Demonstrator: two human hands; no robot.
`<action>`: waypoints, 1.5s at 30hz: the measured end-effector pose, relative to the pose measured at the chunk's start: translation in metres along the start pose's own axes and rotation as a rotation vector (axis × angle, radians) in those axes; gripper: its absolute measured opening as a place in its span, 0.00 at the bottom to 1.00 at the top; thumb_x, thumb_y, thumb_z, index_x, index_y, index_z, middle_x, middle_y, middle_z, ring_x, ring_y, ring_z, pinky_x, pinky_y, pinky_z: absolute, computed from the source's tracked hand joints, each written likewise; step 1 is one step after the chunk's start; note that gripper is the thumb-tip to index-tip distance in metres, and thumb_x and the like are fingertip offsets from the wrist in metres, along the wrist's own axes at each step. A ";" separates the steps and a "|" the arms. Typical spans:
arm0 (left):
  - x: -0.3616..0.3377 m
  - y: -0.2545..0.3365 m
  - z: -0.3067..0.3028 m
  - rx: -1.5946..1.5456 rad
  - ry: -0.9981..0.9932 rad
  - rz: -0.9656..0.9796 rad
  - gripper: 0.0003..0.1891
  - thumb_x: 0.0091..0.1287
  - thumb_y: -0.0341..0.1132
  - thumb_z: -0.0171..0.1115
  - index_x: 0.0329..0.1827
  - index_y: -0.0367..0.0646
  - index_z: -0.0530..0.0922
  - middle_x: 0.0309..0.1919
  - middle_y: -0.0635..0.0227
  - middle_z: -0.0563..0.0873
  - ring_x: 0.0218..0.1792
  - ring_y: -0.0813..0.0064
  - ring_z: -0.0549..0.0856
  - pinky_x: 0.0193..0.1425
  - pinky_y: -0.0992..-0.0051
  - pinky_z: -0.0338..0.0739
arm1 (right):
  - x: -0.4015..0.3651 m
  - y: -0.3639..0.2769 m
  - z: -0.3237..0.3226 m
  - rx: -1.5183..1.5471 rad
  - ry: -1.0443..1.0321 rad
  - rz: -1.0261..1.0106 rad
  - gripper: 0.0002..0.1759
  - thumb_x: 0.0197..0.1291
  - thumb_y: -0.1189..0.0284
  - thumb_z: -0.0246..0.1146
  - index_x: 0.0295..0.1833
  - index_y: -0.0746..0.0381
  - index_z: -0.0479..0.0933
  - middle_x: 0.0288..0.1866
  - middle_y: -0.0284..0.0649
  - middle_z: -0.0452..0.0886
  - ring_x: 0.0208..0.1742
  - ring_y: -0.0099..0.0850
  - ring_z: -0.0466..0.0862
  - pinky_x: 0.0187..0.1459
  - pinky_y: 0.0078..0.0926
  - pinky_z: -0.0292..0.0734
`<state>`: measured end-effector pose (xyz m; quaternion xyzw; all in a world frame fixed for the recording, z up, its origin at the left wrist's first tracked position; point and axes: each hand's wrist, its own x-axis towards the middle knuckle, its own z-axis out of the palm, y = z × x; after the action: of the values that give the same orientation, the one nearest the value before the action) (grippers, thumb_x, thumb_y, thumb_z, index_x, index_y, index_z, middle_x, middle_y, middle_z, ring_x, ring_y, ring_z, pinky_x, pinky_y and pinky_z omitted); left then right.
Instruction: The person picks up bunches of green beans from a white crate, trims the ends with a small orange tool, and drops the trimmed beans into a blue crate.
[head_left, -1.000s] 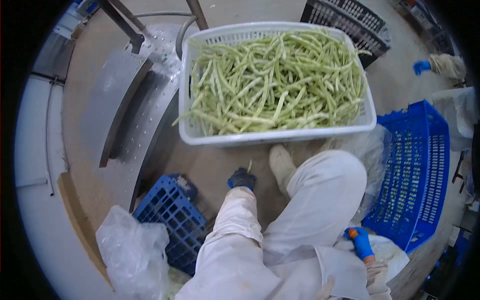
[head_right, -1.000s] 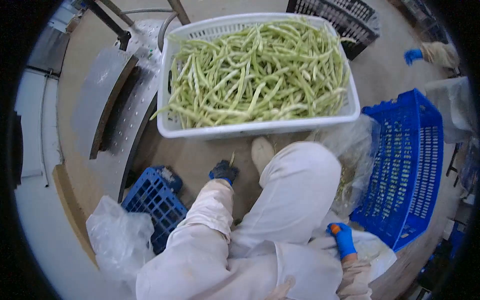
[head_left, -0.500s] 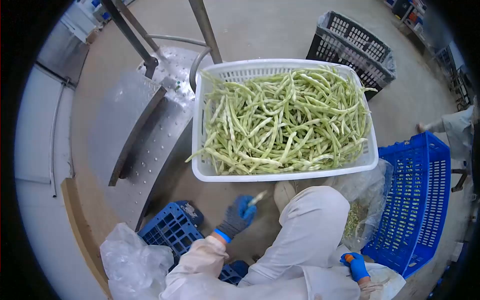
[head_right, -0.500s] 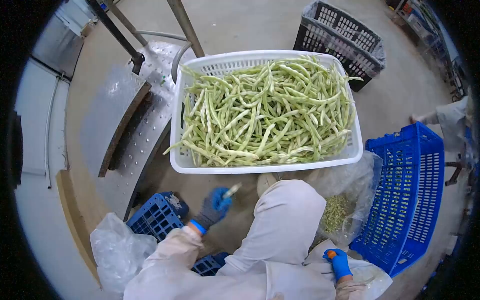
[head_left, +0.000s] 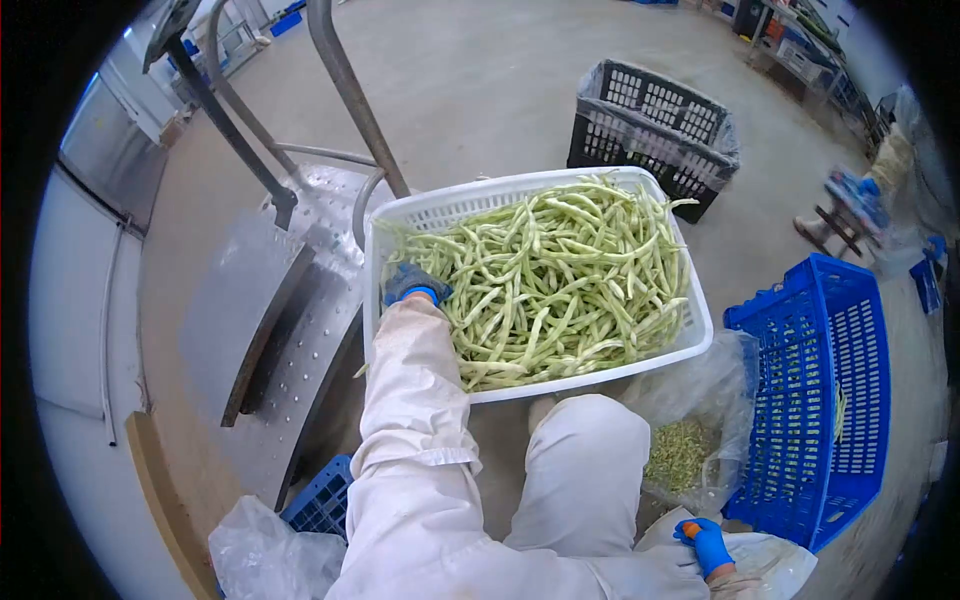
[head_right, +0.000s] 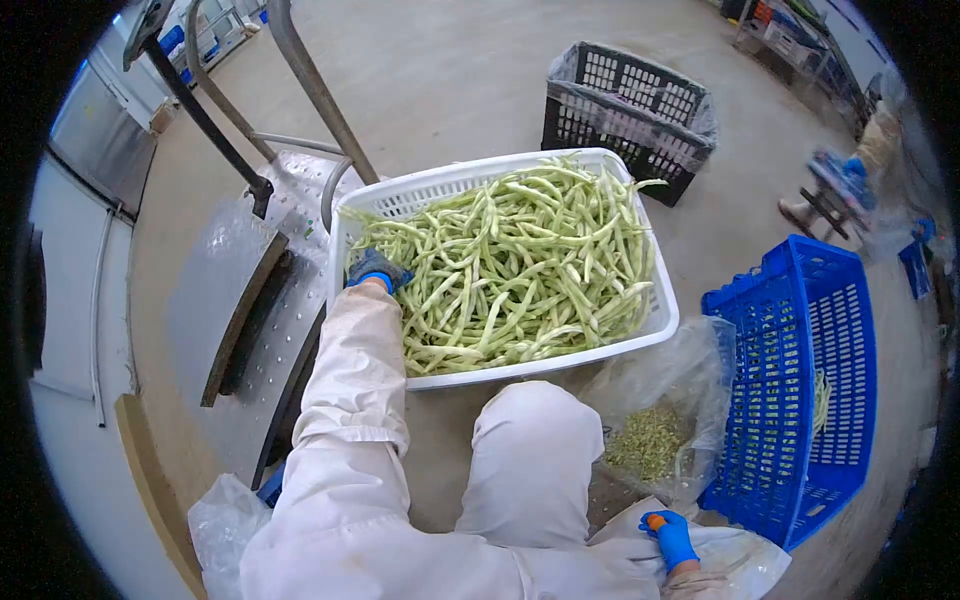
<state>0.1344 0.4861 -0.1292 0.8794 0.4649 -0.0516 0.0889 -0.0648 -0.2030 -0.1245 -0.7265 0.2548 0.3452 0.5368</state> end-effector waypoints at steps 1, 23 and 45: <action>-0.005 0.006 -0.006 0.041 -0.071 -0.070 0.45 0.41 0.58 0.72 0.63 0.48 0.66 0.59 0.56 0.74 0.57 0.54 0.77 0.61 0.60 0.71 | 0.000 0.001 -0.001 0.024 -0.005 -0.001 0.10 0.59 0.73 0.58 0.39 0.68 0.79 0.36 0.42 0.83 0.35 0.31 0.84 0.37 0.23 0.77; -0.080 -0.043 -0.173 -0.475 -0.295 0.200 0.19 0.44 0.32 0.67 0.40 0.34 0.82 0.28 0.59 0.85 0.25 0.67 0.83 0.33 0.71 0.78 | 0.030 0.020 -0.010 0.054 -0.108 -0.151 0.09 0.57 0.73 0.60 0.38 0.67 0.79 0.34 0.40 0.83 0.33 0.30 0.84 0.34 0.22 0.75; -0.145 0.054 -0.222 -0.410 -0.158 0.679 0.23 0.45 0.32 0.62 0.49 0.39 0.78 0.34 0.59 0.85 0.36 0.64 0.83 0.42 0.66 0.75 | 0.004 -0.003 -0.005 0.020 -0.081 -0.546 0.12 0.55 0.69 0.61 0.38 0.67 0.81 0.33 0.39 0.83 0.35 0.28 0.81 0.40 0.27 0.74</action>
<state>0.0990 0.3849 0.1187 0.9404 0.1402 0.0071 0.3097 -0.0590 -0.2070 -0.1255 -0.7486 0.0314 0.2140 0.6268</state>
